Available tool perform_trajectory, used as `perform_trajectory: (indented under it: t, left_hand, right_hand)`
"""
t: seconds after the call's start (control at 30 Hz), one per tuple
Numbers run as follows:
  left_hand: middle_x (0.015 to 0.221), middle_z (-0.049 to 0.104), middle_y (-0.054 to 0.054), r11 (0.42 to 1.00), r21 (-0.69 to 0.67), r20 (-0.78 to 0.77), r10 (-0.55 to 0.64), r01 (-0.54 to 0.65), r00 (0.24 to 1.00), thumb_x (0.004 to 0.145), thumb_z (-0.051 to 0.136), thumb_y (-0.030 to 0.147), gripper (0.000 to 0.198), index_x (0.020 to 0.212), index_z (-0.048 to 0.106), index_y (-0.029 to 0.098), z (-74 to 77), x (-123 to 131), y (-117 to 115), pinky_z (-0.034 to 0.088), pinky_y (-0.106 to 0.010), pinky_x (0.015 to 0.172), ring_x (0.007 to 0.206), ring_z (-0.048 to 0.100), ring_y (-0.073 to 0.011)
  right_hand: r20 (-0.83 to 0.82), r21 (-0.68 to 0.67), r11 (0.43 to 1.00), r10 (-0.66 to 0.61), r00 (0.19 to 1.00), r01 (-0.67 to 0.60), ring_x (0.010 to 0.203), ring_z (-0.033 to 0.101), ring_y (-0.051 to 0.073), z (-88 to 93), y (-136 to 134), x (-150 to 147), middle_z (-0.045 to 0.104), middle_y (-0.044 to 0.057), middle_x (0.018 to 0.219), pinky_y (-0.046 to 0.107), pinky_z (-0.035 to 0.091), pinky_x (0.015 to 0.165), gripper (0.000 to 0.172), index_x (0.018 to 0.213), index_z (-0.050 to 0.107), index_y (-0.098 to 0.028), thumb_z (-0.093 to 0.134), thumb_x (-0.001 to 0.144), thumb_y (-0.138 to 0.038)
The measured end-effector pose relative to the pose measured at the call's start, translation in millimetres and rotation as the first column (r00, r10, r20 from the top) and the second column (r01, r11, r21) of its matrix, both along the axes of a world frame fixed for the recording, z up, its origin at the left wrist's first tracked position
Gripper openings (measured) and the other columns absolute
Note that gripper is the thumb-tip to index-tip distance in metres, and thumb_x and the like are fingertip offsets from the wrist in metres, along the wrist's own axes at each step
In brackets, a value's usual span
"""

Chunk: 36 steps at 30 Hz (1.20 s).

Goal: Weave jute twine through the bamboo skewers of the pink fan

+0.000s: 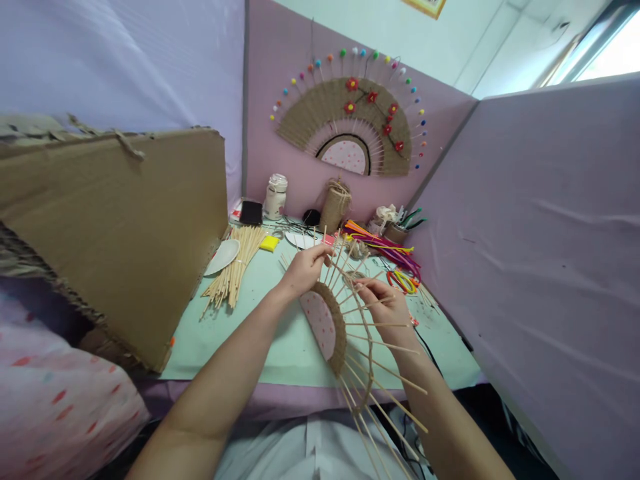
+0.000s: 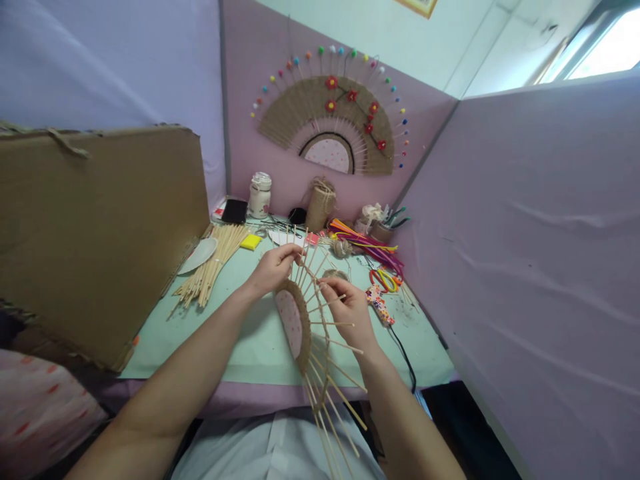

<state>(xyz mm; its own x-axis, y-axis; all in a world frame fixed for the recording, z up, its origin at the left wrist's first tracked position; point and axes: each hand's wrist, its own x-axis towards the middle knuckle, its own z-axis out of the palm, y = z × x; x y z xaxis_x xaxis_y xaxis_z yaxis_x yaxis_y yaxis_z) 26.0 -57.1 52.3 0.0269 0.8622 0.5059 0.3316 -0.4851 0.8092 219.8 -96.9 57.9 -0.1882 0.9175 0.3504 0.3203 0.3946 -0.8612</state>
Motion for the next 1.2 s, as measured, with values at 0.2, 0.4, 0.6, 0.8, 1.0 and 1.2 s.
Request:
perform_trajectory:
  t: [0.2, 0.4, 0.6, 0.8, 1.0, 1.2]
  left_hand:
    - [0.064, 0.060, 0.001, 0.899, -0.280, 0.264, -0.265, 0.336, 0.927, 0.078, 0.039, 0.019, 0.021, 0.086, 0.059, 0.016, 12.0, -6.3, -7.8, 0.029, -0.018, 0.036, 0.039, 0.055, -0.0077]
    - [0.048, 0.049, 0.006, 0.863, -0.297, 0.347, -0.301, 0.408, 0.888, 0.076, 0.059, 0.034, 0.018, 0.081, 0.055, 0.018, 18.9, -5.2, -15.1, 0.029, -0.016, 0.036, 0.038, 0.051, -0.0080]
    - [0.045, 0.049, 0.006, 0.912, -0.236, 0.353, -0.242, 0.336, 0.904, 0.072, 0.068, 0.040, 0.027, 0.079, 0.054, 0.017, 17.0, -3.3, -13.5, 0.032, -0.016, 0.037, 0.039, 0.050, -0.0078]
    - [0.052, 0.050, 0.007, 0.941, -0.237, 0.358, -0.146, 0.241, 0.922, 0.070, 0.068, 0.044, 0.030, 0.079, 0.054, 0.018, 12.8, -4.5, -6.5, 0.030, -0.016, 0.033, 0.038, 0.050, -0.0072]
    - [0.064, 0.053, 0.005, 0.954, -0.208, 0.340, -0.135, 0.214, 0.931, 0.070, 0.067, 0.046, 0.032, 0.079, 0.054, 0.017, 6.7, -6.6, -1.1, 0.032, -0.017, 0.034, 0.039, 0.052, -0.0062]
    - [0.062, 0.053, 0.005, 0.959, -0.201, 0.322, -0.128, 0.200, 0.938, 0.072, 0.066, 0.045, 0.031, 0.079, 0.055, 0.017, 5.2, -7.4, -0.8, 0.033, -0.017, 0.035, 0.040, 0.052, -0.0067]
  right_hand:
    - [0.028, 0.019, 0.999, -0.032, 0.999, 0.032, 0.068, 0.057, 0.018, 1.3, -1.0, 0.9, 0.068, 0.005, 0.077, 0.028, 0.041, 0.059, 0.026, 0.085, 0.071, -0.020, 0.059, 0.079, -0.043]
    - [0.008, 0.023, 1.000, -0.012, 1.000, 0.012, 0.079, 0.061, 0.020, 6.8, -2.6, 2.7, 0.070, 0.007, 0.087, 0.031, 0.046, 0.070, 0.025, 0.083, 0.069, -0.020, 0.060, 0.078, -0.043]
    - [0.033, 0.008, 1.000, -0.022, 0.999, 0.022, 0.068, 0.057, 0.017, 26.2, -4.3, 5.5, 0.068, 0.005, 0.078, 0.028, 0.043, 0.061, 0.025, 0.077, 0.068, -0.019, 0.062, 0.076, -0.043]
    - [0.059, -0.058, 0.998, 0.041, 0.997, -0.038, 0.051, 0.043, 0.011, 51.8, 9.5, 8.6, 0.054, -0.001, 0.058, 0.024, 0.032, 0.048, 0.028, 0.072, 0.064, -0.018, 0.065, 0.073, -0.046]
    - [-0.074, -0.158, 0.975, 0.149, 0.986, -0.160, 0.045, 0.029, 0.007, 65.8, 33.0, 9.1, 0.036, -0.006, 0.049, 0.023, 0.024, 0.045, 0.037, 0.061, 0.052, -0.018, 0.066, 0.071, -0.051]
    - [-0.151, -0.153, 0.966, 0.187, 0.971, -0.210, 0.048, 0.033, 0.006, 90.2, 36.4, 1.9, 0.041, -0.005, 0.053, 0.022, 0.026, 0.046, 0.028, 0.067, 0.057, -0.017, 0.071, 0.067, -0.041]
